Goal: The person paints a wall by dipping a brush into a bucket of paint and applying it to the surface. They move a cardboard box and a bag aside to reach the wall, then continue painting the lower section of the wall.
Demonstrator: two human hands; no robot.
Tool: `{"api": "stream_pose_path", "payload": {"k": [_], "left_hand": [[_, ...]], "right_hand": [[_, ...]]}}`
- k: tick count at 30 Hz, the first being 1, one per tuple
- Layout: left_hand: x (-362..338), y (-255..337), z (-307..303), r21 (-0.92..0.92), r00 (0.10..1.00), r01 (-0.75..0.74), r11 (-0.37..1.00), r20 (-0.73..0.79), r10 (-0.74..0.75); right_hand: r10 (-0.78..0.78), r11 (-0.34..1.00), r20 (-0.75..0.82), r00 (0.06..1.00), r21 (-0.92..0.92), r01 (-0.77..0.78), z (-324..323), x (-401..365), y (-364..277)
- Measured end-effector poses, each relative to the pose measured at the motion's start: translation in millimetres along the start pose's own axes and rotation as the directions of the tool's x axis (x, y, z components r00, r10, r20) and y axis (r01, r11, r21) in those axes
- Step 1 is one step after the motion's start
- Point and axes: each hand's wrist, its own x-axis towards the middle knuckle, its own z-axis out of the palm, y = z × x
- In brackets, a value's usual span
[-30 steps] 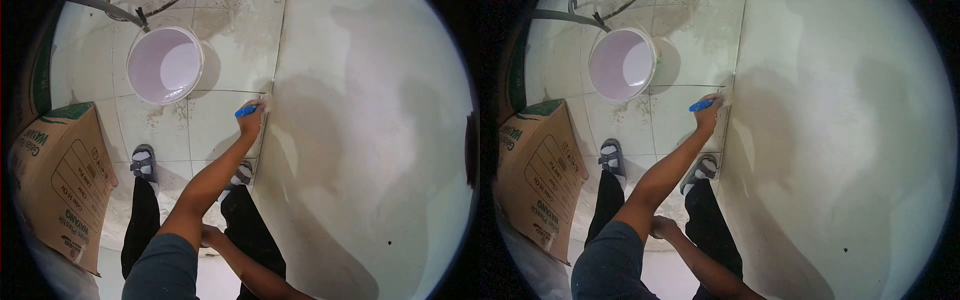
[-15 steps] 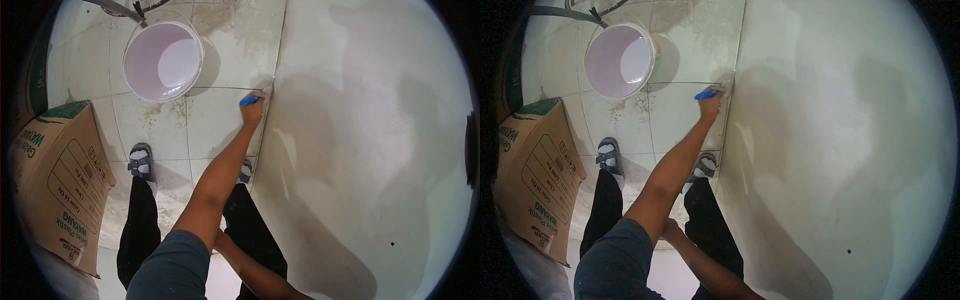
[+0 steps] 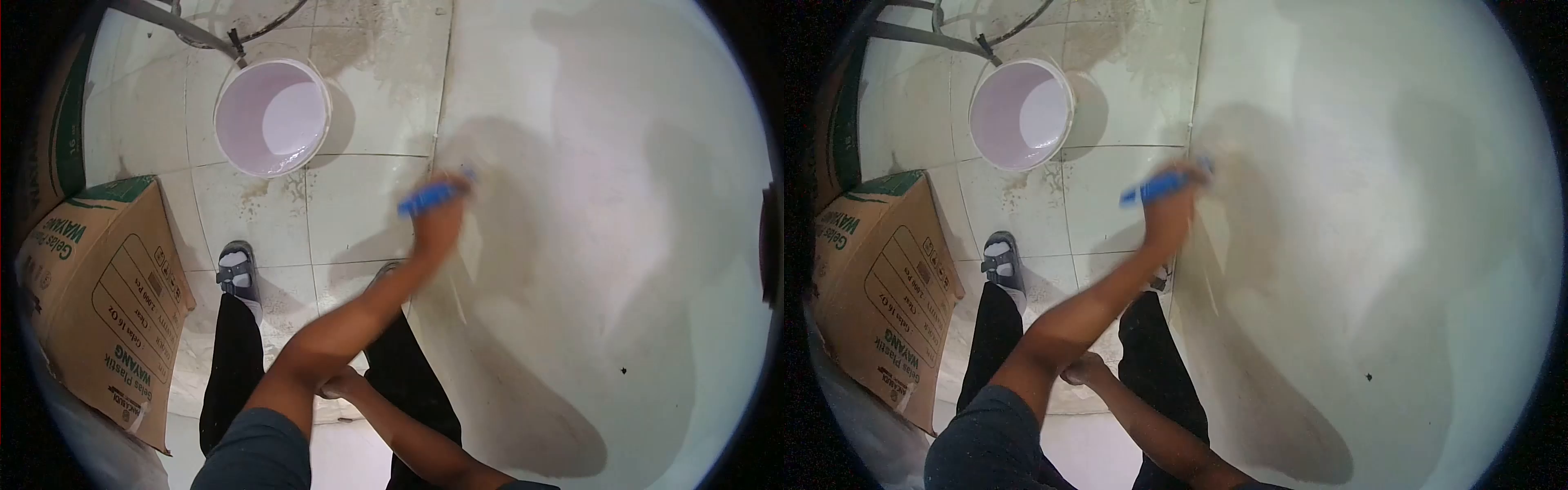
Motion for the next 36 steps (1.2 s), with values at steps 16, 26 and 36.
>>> {"api": "stream_pose_path", "payload": {"k": [16, 26, 36], "left_hand": [[-161.8, 68.8, -162.4, -0.225, 0.928, 0.374, 0.900, 0.097, -0.361], [-62.1, -52.7, -322.7, -0.623, 0.760, 0.424, 0.658, -0.150, -0.632], [77.7, -69.9, -258.1, -0.067, 0.950, 0.072, 0.995, -0.299, -0.089]], "right_hand": [[-0.090, 0.805, 0.068, 0.994, -0.582, 0.113, 6.7, 41.2, 86.2], [0.108, 0.946, -0.062, 0.992, -0.301, -0.121, 69.7, -12.2, -38.4], [0.067, 0.991, -0.222, 0.973, -0.095, -0.090, 46.6, -23.1, -50.0]]}}
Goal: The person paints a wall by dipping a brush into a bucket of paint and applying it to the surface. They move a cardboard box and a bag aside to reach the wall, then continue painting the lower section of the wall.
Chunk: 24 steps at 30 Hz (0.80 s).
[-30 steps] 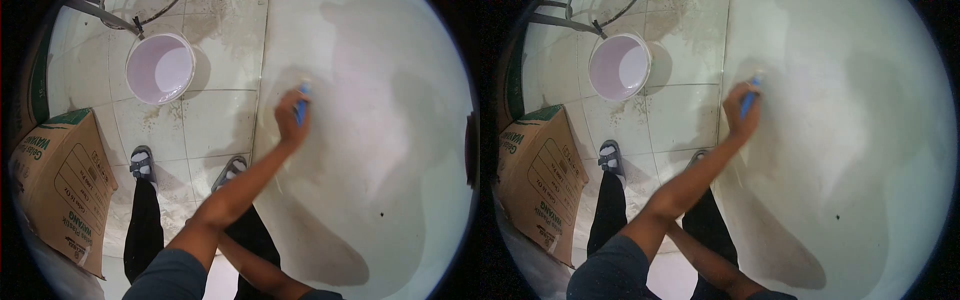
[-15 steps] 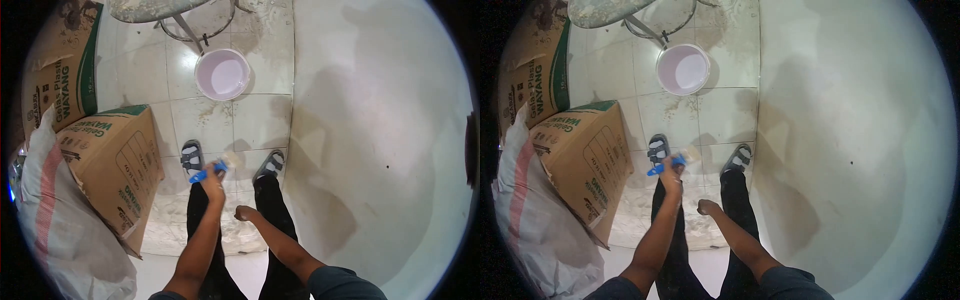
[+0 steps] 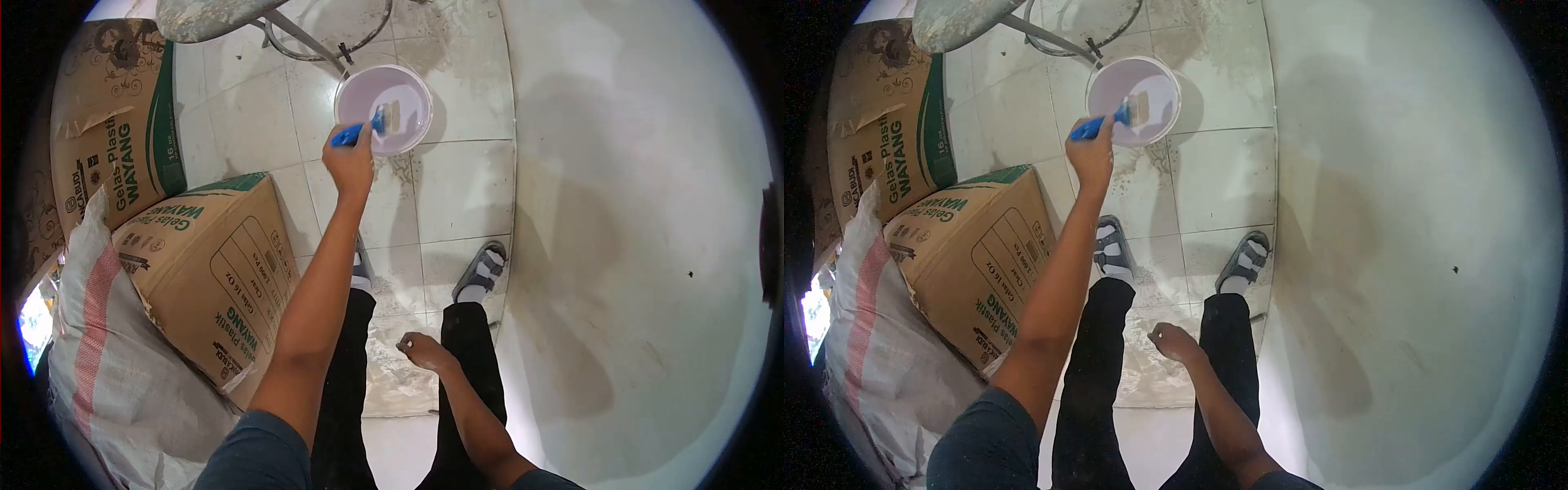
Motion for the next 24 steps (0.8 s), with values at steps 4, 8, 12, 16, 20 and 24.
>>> {"api": "stream_pose_path", "payload": {"k": [4, 8, 12, 16, 20, 24], "left_hand": [[36.7, -29.2, 36.5, 0.197, 0.997, -0.021, 0.980, 0.083, 0.005], [55.0, -46.2, 52.7, 0.358, 0.997, -0.036, 0.933, 0.080, 0.007], [56.8, -46.1, 53.9, 0.458, 0.998, -0.062, 0.887, 0.041, 0.048], [61.2, -55.5, 51.9, 0.464, 0.992, -0.122, 0.877, 0.075, 0.098], [63.6, -59.6, 54.2, 0.469, 0.995, -0.102, 0.877, 0.059, 0.084], [64.3, -52.4, 46.7, 0.356, 1.000, 0.007, 0.934, 0.007, -0.010]], "right_hand": [[-0.016, 1.000, -0.039, 0.999, -0.027, 0.015, -17.0, -6.2, -18.2], [0.019, 1.000, 0.065, 0.998, 0.004, -0.020, -40.5, -18.9, -44.1], [-0.008, 0.999, 0.013, 1.000, -0.040, 0.008, -47.5, -15.5, -31.0], [-0.014, 0.998, 0.035, 0.999, -0.060, 0.016, -61.8, -18.3, -38.4], [-0.032, 0.995, 0.061, 0.998, -0.094, 0.038, -63.5, -16.7, -36.5], [-0.065, 0.991, 0.073, 0.995, -0.110, 0.073, -70.0, -19.0, -42.8]]}}
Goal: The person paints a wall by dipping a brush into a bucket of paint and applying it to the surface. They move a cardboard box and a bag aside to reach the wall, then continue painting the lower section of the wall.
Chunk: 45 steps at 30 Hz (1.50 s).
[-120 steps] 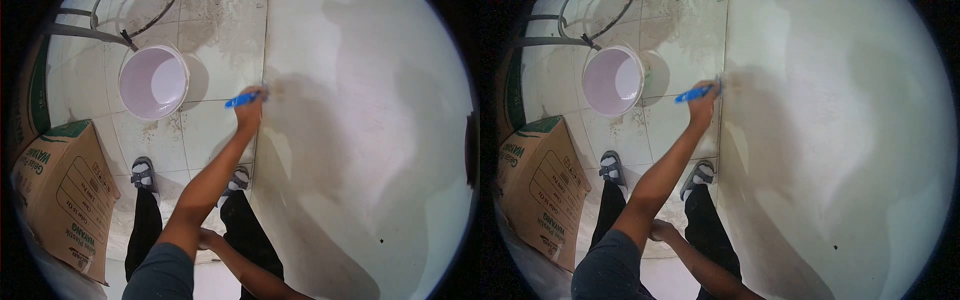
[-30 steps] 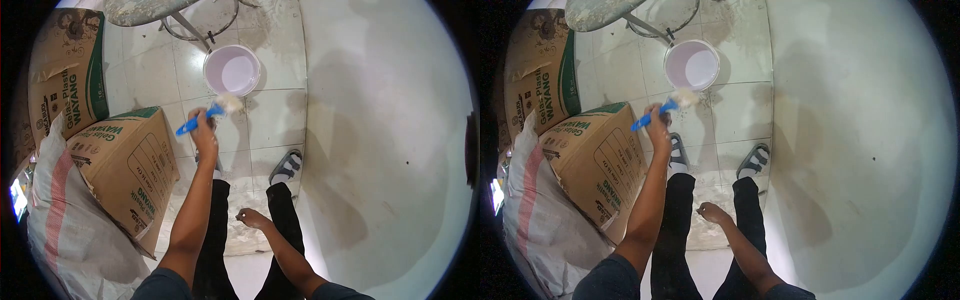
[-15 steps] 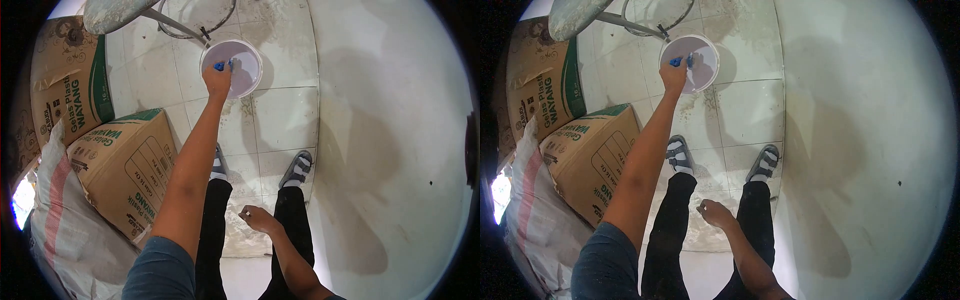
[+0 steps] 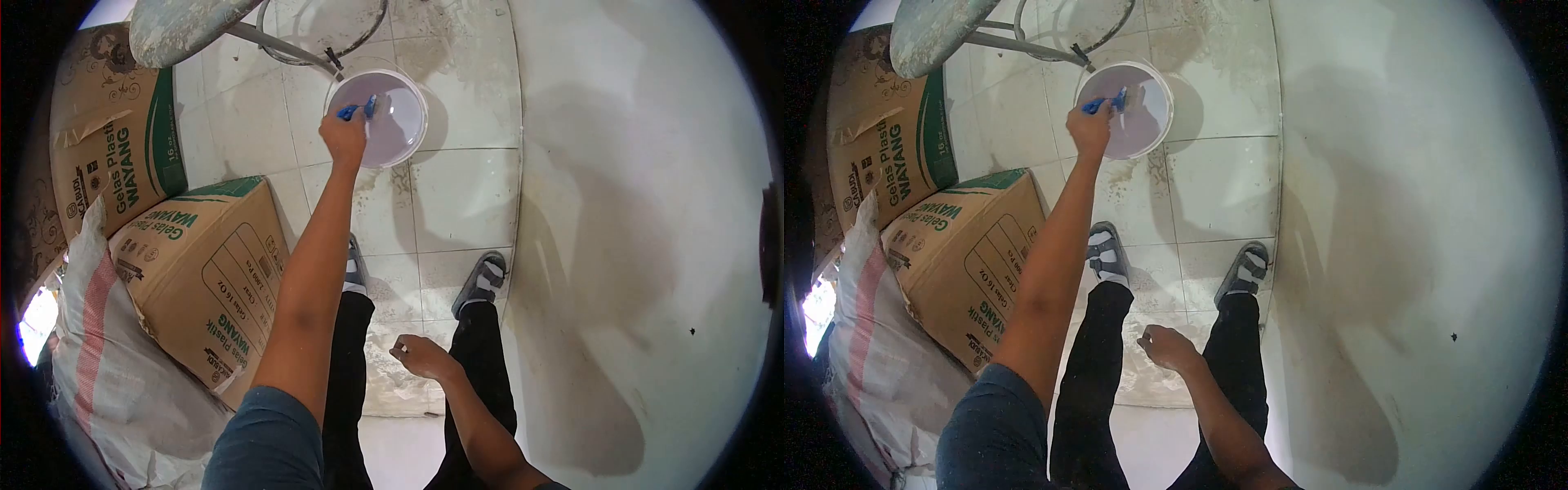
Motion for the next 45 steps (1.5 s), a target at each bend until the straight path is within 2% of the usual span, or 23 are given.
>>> {"api": "stream_pose_path", "payload": {"k": [1, 2, 3, 4, 5, 7, 8, 10, 13, 17, 19, 20, 22, 25, 26, 27, 29, 33, 35, 36, 38, 40, 45], "left_hand": [[-1.3, 5.6, -7.1, -0.178, 0.994, 0.111, 0.978, 0.026, -0.108], [-5.7, 11.6, -17.2, -0.178, 0.994, 0.108, 0.978, 0.026, -0.105], [-13.4, 16.6, -30.6, -0.436, 0.984, 0.174, 0.883, 0.038, -0.175], [-20.2, 19.3, -42.9, -0.660, 0.969, 0.223, 0.717, 0.069, -0.238], [-24.9, 16.1, -54.6, -0.660, 0.969, 0.222, 0.718, 0.069, -0.237], [-30.5, 7.5, -75.9, -0.821, 0.920, 0.345, 0.455, 0.198, -0.339], [-31.4, 1.1, -80.1, -0.821, 0.921, 0.342, 0.456, 0.196, -0.337], [-32.3, -4.1, -82.0, -0.840, 0.883, 0.411, 0.355, 0.270, -0.383], [-31.5, -0.7, -75.6, -0.800, 0.888, 0.430, 0.417, 0.291, -0.356], [-32.6, 17.6, -70.4, -0.834, 0.897, 0.396, 0.385, 0.262, -0.357], [-36.1, 27.9, -63.5, -0.805, 0.927, 0.317, 0.501, 0.151, -0.344], [-41.5, 29.2, -55.4, -0.807, 0.926, 0.320, 0.496, 0.155, -0.346], [-51.8, 33.1, -40.6, -0.728, 0.963, 0.260, 0.635, 0.146, -0.227], [-66.2, 39.6, -39.6, -0.767, 0.955, 0.227, 0.600, 0.054, -0.292], [-70.0, 32.9, -46.0, -0.819, 0.927, 0.269, 0.507, 0.076, -0.368], [-75.7, 25.0, -50.7, -0.818, 0.927, 0.268, 0.509, 0.076, -0.366], [-88.1, 1.8, -56.9, -0.948, 0.848, 0.262, 0.180, 0.137, -0.512], [-108.3, -44.2, -57.4, -0.943, 0.854, 0.299, 0.148, 0.195, -0.482], [-109.1, -36.5, -61.7, -0.926, 0.871, 0.320, 0.199, 0.205, -0.446], [-111.2, -33.4, -65.1, -0.871, 0.867, 0.364, 0.329, 0.189, -0.461], [-109.1, -40.1, -69.5, -0.885, 0.872, 0.359, 0.298, 0.203, -0.446], [-103.8, -41.9, -70.6, -0.900, 0.882, 0.346, 0.264, 0.215, -0.420], [-102.6, -34.9, -77.9, -0.846, 0.900, 0.343, 0.408, 0.171, -0.402]], "right_hand": [[0.011, 1.000, 0.009, 1.000, -0.006, -0.011, -0.9, 1.7, 0.5], [0.022, 1.000, 0.018, 1.000, -0.011, -0.022, -2.0, 2.4, -0.2], [0.020, 1.000, 0.016, 1.000, -0.009, -0.020, -3.4, 1.9, -2.1], [0.016, 1.000, 0.023, 1.000, -0.012, -0.016, -5.5, 1.4, -3.6], [0.013, 1.000, 0.032, 0.999, -0.016, -0.012, -6.9, 0.6, -4.8], [0.003, 1.000, 0.034, 0.999, -0.016, -0.002, -7.4, 1.0, -5.4], [-0.007, 1.000, 0.035, 0.999, -0.016, 0.007, -7.1, 2.5, -5.5], [-0.012, 1.000, 0.036, 0.999, -0.011, 0.012, -4.7, 7.1, -3.5], [-0.009, 1.000, 0.050, 0.999, -0.010, 0.010, -4.0, 8.9, -3.6], [-0.005, 1.000, 0.051, 0.999, -0.017, 0.006, -2.3, 12.1, -1.1], [0.000, 1.000, 0.049, 0.999, -0.025, 0.001, -1.6, 14.3, -4.4], [0.002, 1.000, 0.054, 0.999, -0.029, -0.001, -1.2, 14.2, -5.7], [-0.002, 1.000, 0.062, 0.998, -0.031, 0.004, -1.6, 13.7, -7.5], [-0.011, 1.000, 0.057, 0.998, -0.023, 0.012, -0.6, 15.5, -4.5], [-0.012, 1.000, 0.044, 0.999, -0.014, 0.013, -0.4, 16.0, -3.7], [-0.014, 1.000, 0.044, 0.999, -0.014, 0.015, -0.1, 15.9, -3.9], [-0.008, 1.000, 0.066, 0.998, -0.002, 0.008, -0.5, 15.3, -6.2], [-0.045, 0.999, 0.068, 0.997, -0.012, 0.046, 4.5, 19.3, 1.9], [-0.064, 0.998, 0.071, 0.995, 0.015, 0.063, 1.4, 17.1, 1.7], [-0.059, 0.998, 0.071, 0.996, 0.018, 0.058, 1.3, 15.1, 1.5], [-0.005, 0.999, 0.091, 0.996, 0.034, 0.002, -2.5, 11.5, -4.3], [-0.021, 0.999, 0.100, 0.995, 0.029, 0.018, -1.4, 12.7, -1.4], [-0.011, 1.000, 0.109, 0.994, -0.013, 0.012, -3.5, 11.9, -1.1]]}}
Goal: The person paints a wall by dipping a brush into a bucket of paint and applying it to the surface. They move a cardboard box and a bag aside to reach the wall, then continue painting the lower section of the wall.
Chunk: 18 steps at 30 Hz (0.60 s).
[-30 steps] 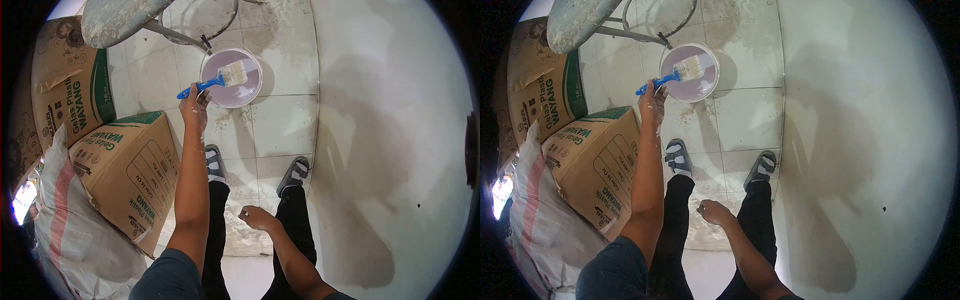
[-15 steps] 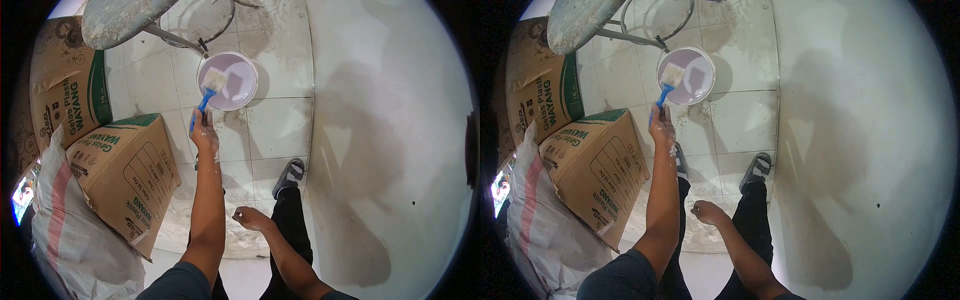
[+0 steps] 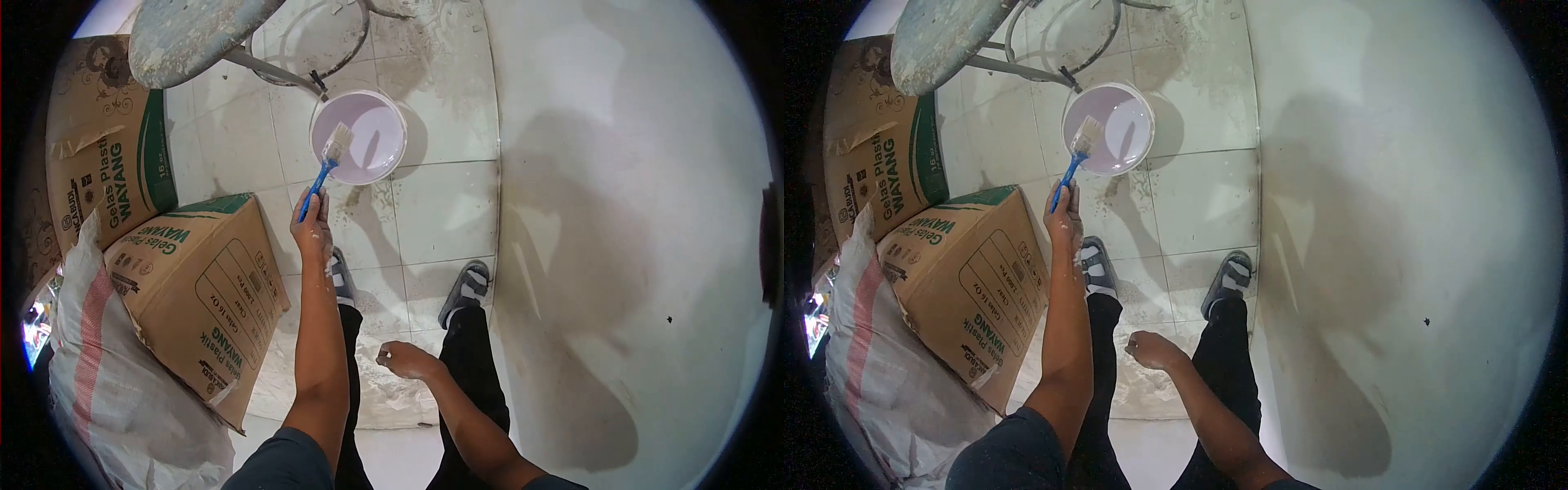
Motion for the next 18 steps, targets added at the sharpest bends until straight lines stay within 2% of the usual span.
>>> {"api": "stream_pose_path", "payload": {"k": [3, 7, 10, 13, 16, 18], "left_hand": [[1.6, -4.8, -4.2, 0.102, 1.000, 0.020, 0.995, 0.015, -0.022], [1.2, -3.2, 1.6, 0.034, 1.000, 0.002, 0.999, 0.024, -0.003], [5.4, -0.5, 3.9, 0.056, 1.000, -0.007, 0.998, 0.011, 0.007], [4.3, 2.0, -1.7, 0.152, 0.999, 0.020, 0.988, 0.038, -0.027], [14.3, 3.0, -7.7, 0.094, 0.999, -0.028, 0.995, 0.029, 0.025], [9.4, 17.8, -1.2, -0.003, 0.998, 0.064, 0.998, -0.031, -0.064]], "right_hand": [[-0.008, 1.000, 0.006, 1.000, 0.018, 0.008, 4.2, -1.6, -0.8], [-0.025, 1.000, 0.011, 1.000, 0.003, 0.025, -0.4, -1.9, -2.4], [-0.026, 0.999, 0.030, 0.999, -0.031, 0.027, 3.6, 2.9, 0.7], [-0.026, 1.000, 0.021, 0.999, 0.007, 0.026, 10.1, -0.7, 0.4], [-0.061, 0.998, -0.016, 0.998, 0.001, 0.062, 14.2, 7.5, 9.0], [-0.094, 0.996, -0.017, 0.995, -0.010, 0.094, 15.0, 7.5, 11.9]]}}
